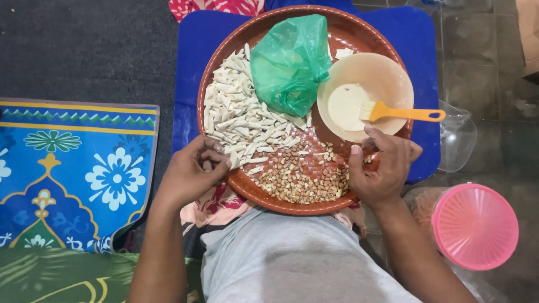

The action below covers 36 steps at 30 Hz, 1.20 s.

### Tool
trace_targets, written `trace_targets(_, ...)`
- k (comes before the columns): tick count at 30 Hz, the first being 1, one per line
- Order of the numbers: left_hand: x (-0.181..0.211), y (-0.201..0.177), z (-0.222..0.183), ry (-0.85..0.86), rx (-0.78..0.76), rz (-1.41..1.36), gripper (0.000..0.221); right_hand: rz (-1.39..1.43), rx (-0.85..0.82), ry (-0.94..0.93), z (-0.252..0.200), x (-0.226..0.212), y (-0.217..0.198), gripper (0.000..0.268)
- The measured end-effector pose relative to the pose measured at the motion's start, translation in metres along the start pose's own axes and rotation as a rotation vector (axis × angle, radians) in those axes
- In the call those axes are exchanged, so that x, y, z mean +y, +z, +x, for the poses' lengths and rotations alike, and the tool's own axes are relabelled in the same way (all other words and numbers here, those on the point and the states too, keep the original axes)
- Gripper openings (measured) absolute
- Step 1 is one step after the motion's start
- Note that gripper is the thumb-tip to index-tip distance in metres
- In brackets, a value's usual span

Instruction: Preparing small food wraps by applying liquid to pastry strips and rolling them around a filling.

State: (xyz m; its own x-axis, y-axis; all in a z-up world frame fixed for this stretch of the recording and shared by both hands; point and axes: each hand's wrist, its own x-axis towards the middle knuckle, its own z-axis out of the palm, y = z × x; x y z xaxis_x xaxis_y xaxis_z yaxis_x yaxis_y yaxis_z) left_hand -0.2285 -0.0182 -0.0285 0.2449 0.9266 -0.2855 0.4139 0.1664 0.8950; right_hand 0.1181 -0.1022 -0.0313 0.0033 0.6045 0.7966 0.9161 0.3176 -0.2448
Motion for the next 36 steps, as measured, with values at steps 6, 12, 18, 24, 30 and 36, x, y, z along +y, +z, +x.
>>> trace_targets(6, 0.0, 0.003, 0.002, 0.016, -0.055, 0.204, 0.03, 0.001, -0.003, 0.007, 0.001, -0.002, 0.0, 0.031)
trace_targets(12, 0.003, 0.002, -0.001, 0.016, -0.064, 0.345, 0.033, 0.006, -0.031, 0.021, 0.002, -0.005, -0.002, 0.029)
trace_targets(18, 0.003, 0.003, -0.005, 0.027, -0.038, 0.358, 0.031, 0.01, -0.063, 0.02, 0.002, -0.005, -0.001, 0.02)
trace_targets(24, 0.015, 0.017, -0.013, 0.141, -0.088, 0.39, 0.027, 0.031, -0.18, 0.022, -0.01, 0.0, -0.002, 0.016)
trace_targets(30, 0.033, 0.036, -0.025, 0.159, -0.246, 0.617, 0.032, 0.256, -0.523, -0.052, 0.016, -0.046, -0.01, 0.014)
trace_targets(36, 0.041, 0.048, -0.008, 0.451, -0.116, 0.526, 0.025, 0.343, -1.033, -0.077, 0.037, -0.06, 0.014, 0.035)
